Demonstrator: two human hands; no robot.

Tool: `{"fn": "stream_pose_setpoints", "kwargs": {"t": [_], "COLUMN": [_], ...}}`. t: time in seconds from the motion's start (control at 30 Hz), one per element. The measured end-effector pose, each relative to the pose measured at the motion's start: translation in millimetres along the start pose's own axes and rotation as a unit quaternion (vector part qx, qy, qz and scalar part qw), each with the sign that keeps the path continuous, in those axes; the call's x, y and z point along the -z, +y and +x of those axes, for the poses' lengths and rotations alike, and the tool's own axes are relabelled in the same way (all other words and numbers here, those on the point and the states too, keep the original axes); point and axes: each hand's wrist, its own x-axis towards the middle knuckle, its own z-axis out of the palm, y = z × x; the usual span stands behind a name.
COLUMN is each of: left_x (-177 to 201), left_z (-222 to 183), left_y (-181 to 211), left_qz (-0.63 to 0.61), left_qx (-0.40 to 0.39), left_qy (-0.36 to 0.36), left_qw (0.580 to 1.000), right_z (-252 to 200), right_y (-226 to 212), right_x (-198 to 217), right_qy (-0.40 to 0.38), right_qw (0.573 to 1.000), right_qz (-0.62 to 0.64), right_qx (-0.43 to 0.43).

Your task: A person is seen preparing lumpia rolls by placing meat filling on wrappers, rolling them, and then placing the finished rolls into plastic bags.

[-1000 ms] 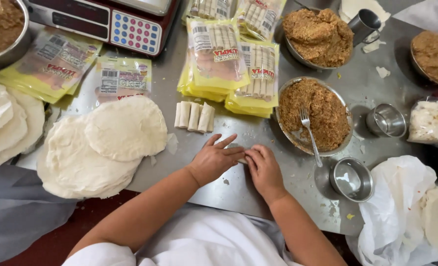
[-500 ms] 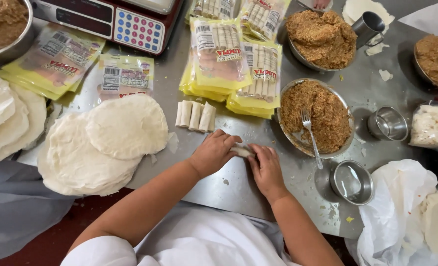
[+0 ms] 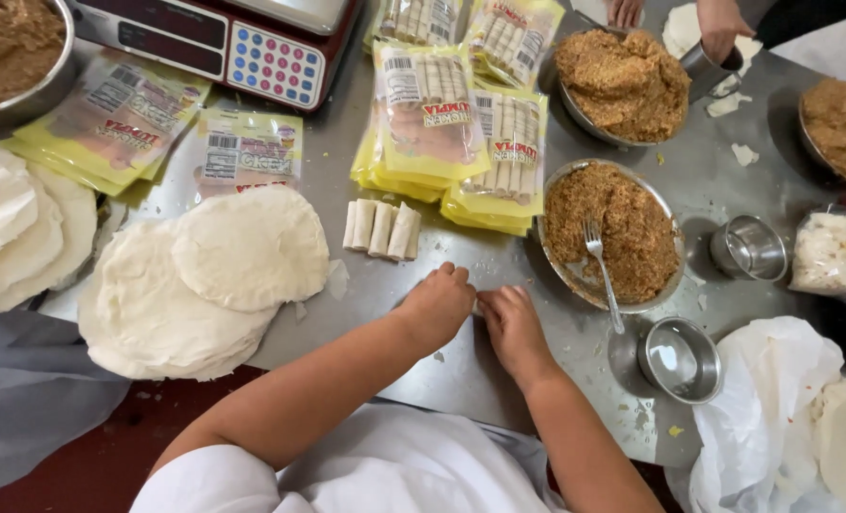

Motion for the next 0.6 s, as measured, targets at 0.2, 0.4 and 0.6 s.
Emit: {"fn": "stream_pose_setpoints", "kwargs": {"t": [0.2,0.4,0.6], "left_x": [26,35,90], "left_z": [-23,-90,-134], "left_y": [11,1,-23], "left_qz": [-0.206,-0.554,-0.662], "left_qx": [0.067,0.244,0.422], "left_qy": [-0.079,-0.061,-0.025], "left_qw": [0.973,0.793,0.619], "right_z": [-5,47,105], "right_y": [-47,-89,-82], "right_x": [36,70,-11], "right_qy": [-0.134,-0.094,-0.031], "right_qw": [0.991,0.983,0.986], "right_qz": [0.007,0.064,-0.025], "right_qx": [-0.020,0.144,0.163]}}
